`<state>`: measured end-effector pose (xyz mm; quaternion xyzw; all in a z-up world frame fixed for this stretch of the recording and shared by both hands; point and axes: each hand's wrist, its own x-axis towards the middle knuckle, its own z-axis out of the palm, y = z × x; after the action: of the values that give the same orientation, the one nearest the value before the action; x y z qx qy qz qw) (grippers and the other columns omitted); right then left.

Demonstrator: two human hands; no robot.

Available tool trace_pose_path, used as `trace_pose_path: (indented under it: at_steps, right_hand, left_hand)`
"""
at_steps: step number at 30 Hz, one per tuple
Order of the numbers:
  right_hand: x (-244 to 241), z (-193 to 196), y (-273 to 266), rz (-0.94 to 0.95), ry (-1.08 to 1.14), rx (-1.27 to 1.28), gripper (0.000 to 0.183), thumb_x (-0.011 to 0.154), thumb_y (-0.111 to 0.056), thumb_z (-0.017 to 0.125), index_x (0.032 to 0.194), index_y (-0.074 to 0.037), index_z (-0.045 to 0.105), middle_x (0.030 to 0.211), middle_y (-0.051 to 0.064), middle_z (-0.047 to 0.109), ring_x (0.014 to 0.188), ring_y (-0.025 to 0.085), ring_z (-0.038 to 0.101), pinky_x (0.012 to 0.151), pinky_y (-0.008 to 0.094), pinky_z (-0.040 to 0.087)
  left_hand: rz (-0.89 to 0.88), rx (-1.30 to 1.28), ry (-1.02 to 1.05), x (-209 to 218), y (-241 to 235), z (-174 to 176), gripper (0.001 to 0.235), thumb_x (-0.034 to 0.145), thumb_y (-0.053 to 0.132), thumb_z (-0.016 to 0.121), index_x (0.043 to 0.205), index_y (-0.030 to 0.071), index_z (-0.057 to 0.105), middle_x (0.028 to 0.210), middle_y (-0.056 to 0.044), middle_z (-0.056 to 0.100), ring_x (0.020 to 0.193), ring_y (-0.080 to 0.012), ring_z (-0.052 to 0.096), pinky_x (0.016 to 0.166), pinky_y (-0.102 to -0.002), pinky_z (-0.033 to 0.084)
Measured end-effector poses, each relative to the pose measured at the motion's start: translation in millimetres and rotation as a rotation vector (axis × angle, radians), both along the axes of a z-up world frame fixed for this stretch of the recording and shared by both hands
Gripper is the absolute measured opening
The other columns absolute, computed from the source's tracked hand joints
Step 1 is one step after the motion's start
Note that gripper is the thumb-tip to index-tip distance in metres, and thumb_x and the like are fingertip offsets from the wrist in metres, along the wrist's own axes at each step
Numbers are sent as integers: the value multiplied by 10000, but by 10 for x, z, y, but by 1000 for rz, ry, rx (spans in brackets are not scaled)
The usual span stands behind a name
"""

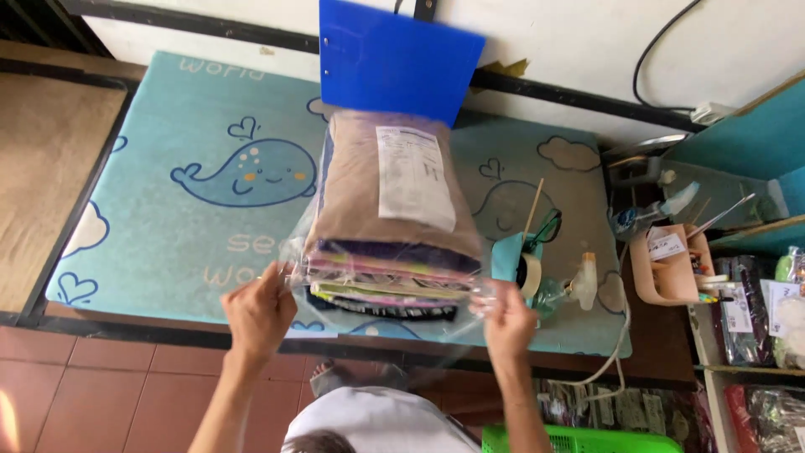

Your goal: The person places folded clothes into a clear plastic bag on a table. They use a tape dispenser to seal the bag, then use a wooden stick to roll and compress the contents. Finally, they cut a new plastic bag from a roll using scissors.

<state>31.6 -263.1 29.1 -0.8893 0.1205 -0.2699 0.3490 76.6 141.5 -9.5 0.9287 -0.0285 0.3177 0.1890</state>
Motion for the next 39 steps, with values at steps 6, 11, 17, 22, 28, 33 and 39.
trace_pose_path:
  at_steps: [6, 11, 17, 22, 28, 33, 39]
  right_hand:
    - [389, 1376, 31, 66, -287, -56, 339, 1120, -128, 618, 797, -83, 709, 541, 126, 595, 490, 307, 604, 572, 351, 521]
    - [1141, 1918, 20, 135, -230, 47, 664, 1197, -373, 535, 599, -117, 669, 336, 21, 462, 354, 174, 563, 514, 266, 514]
    - [2243, 1621, -179, 166, -101, 238, 643, 1144, -457, 551, 661, -69, 723, 391, 86, 492, 384, 161, 520, 461, 280, 443]
    - [2424, 1667, -39, 161, 2, 305, 603, 1120, -469, 551, 704, -69, 727, 378, 87, 481, 356, 169, 514, 430, 276, 424]
    - [2189, 1683, -12, 265, -42, 534, 584, 1117, -433, 568, 737, -15, 712, 362, 102, 421, 279, 141, 390, 333, 223, 288]
    - [1919, 1501, -74, 350, -85, 590, 449, 1012, -384, 541, 938, -20, 793, 471, 135, 562, 345, 147, 536, 311, 226, 376]
    - [1626, 289, -21, 364, -200, 1519, 852, 1046, -721, 294, 1530, -83, 584, 1462, 157, 660, 1292, 276, 619, 1145, 378, 431]
  left_hand:
    - [-7, 149, 3, 415, -139, 1697, 338, 963, 382, 595, 660, 291, 477, 435, -26, 455, 452, -302, 572, 509, -360, 454]
    - [75, 52, 126, 1486, -250, 1844, 589, 1036, 547, 607, 583, 194, 480, 492, -79, 512, 671, -443, 658, 653, -467, 471]
    - [-246, -690, 417, 2411, -339, 1908, 421, 1035, 372, 670, 651, 201, 679, 411, -14, 526, 360, -163, 533, 397, -317, 392]
    - [-359, -1063, 495, 2599, -343, 1572, 452, 1008, 413, 685, 643, 153, 631, 420, -41, 439, 386, -153, 401, 398, -297, 288]
    - [-464, -1601, 337, 2287, -318, 1801, 501, 1004, 583, 569, 910, 101, 667, 720, -75, 634, 679, -158, 601, 618, -233, 427]
    - [-827, -2351, 351, 2653, -385, 666, 675, 999, 734, 392, 1300, 147, 538, 1238, -79, 511, 1134, -228, 479, 959, -341, 331]
    - [-608, -1771, 613, 1961, -547, 651, 759, 1069, 644, 364, 1587, 102, 475, 1649, -115, 461, 1514, -256, 430, 1276, -466, 307]
